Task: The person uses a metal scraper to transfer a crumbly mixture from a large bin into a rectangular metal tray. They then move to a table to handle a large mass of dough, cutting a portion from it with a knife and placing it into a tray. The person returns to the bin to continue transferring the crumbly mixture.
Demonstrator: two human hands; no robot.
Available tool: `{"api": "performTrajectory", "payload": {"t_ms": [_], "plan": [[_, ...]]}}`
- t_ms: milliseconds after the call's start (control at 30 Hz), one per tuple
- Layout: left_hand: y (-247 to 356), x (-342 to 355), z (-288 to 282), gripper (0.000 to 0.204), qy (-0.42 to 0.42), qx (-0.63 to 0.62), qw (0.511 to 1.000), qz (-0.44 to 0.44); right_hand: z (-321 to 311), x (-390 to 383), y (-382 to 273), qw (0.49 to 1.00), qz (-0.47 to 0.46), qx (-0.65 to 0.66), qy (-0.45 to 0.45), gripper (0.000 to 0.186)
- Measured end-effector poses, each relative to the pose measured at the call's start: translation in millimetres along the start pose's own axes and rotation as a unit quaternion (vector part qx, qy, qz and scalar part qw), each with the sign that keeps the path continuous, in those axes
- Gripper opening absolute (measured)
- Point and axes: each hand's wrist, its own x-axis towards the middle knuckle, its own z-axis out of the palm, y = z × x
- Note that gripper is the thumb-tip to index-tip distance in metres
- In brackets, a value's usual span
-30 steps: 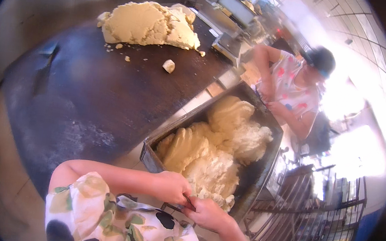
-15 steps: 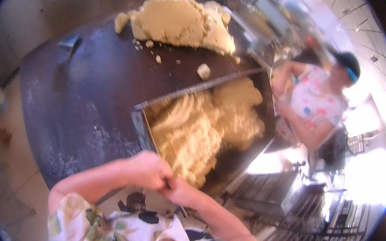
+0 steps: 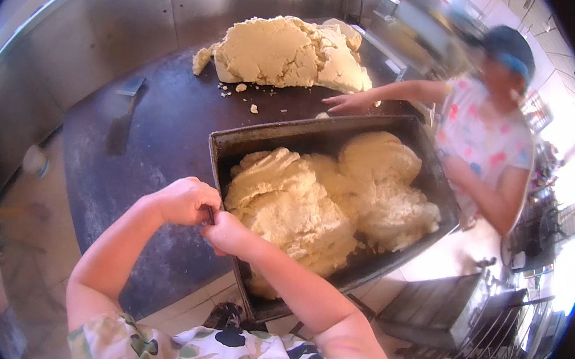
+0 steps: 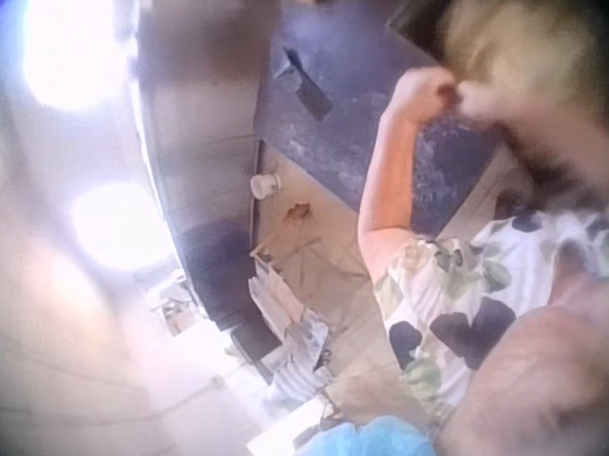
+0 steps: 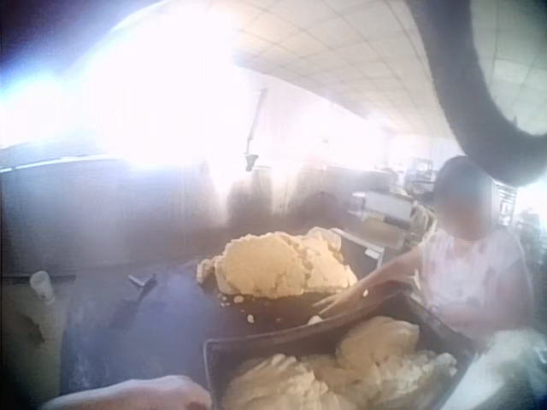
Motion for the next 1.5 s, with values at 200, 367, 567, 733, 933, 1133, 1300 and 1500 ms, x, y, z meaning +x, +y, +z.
{"api": "performTrajectory", "payload": {"t_ms": [200, 367, 567, 733, 933, 1133, 1300, 1500], "plan": [[-21.6, -6.8, -8.2, 0.015, -0.007, -0.052, 0.998, -0.04, -1.7, 19.7, -12.9, 0.998, 0.02, -0.043, -0.041, 0.012], [-48.8, -10.1, -31.0, 0.015, 0.002, -0.079, 0.997, 0.015, -0.2, 19.1, -40.8, 0.998, 0.014, -0.043, -0.046, 0.021], [-88.6, -53.4, -33.7, 0.014, 0.025, 0.046, 0.997, 0.054, -49.9, -90.3, -26.3, 0.812, -0.208, -0.117, 0.533, 0.03], [-111.7, -60.5, -30.3, 0.016, 0.151, 0.162, 0.973, 0.066, -95.4, -98.6, 177.7, 0.685, 0.114, 0.404, 0.595, 0.062], [-106.6, -33.6, -21.6, 0.016, 0.353, 0.131, 0.914, 0.155, -29.3, 23.8, 179.8, 0.643, 0.07, 0.609, 0.459, 0.055], [-128.0, -16.6, -32.9, 0.018, 0.376, 0.116, 0.901, 0.18, -16.9, 34.1, 159.3, 0.643, 0.058, 0.596, 0.477, 0.049], [-153.0, -16.5, -49.5, 0.02, 0.399, 0.102, 0.897, 0.16, -2.0, 39.6, 140.1, 0.64, 0.065, 0.593, 0.485, 0.044], [-205.3, -24.4, -84.3, 0.023, 0.428, 0.089, 0.887, 0.145, 23.9, 42.7, 104.1, 0.629, 0.078, 0.585, 0.506, 0.039]]}}
